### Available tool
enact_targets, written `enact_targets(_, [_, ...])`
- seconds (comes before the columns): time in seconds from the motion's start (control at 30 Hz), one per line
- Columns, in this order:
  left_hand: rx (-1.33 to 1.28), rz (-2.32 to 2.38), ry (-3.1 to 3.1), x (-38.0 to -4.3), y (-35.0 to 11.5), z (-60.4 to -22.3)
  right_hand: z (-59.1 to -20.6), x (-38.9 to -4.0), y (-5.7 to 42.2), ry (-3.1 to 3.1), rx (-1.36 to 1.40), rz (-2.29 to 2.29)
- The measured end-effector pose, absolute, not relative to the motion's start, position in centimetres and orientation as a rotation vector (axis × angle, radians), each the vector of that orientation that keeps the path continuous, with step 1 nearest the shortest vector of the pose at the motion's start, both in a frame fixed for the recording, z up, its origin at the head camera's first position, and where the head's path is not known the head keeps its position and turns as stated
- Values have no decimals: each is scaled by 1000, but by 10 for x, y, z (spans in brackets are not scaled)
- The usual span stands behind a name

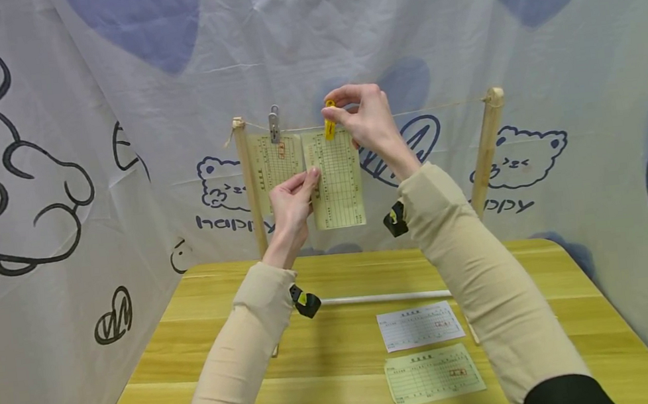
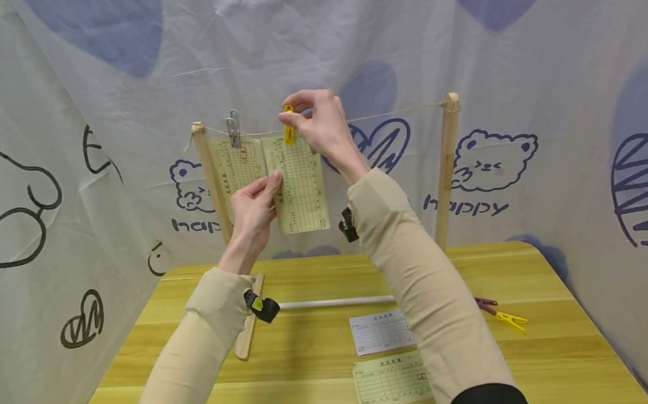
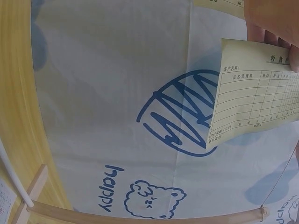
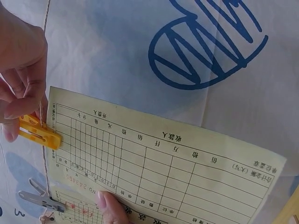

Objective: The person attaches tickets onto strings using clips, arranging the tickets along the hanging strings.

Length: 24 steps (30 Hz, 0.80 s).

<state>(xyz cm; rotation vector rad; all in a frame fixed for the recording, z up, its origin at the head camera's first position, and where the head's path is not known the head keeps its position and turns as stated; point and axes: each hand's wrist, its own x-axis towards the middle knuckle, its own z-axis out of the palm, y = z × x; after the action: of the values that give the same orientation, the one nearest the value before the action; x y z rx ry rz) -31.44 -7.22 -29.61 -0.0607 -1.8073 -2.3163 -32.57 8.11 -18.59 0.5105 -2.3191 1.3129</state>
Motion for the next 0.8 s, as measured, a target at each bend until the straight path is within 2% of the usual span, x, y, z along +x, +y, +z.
enact_targets(0.8, [-37,-2286,-1813,-320,-73,-298,-188,-332,85,-2383,533,1400])
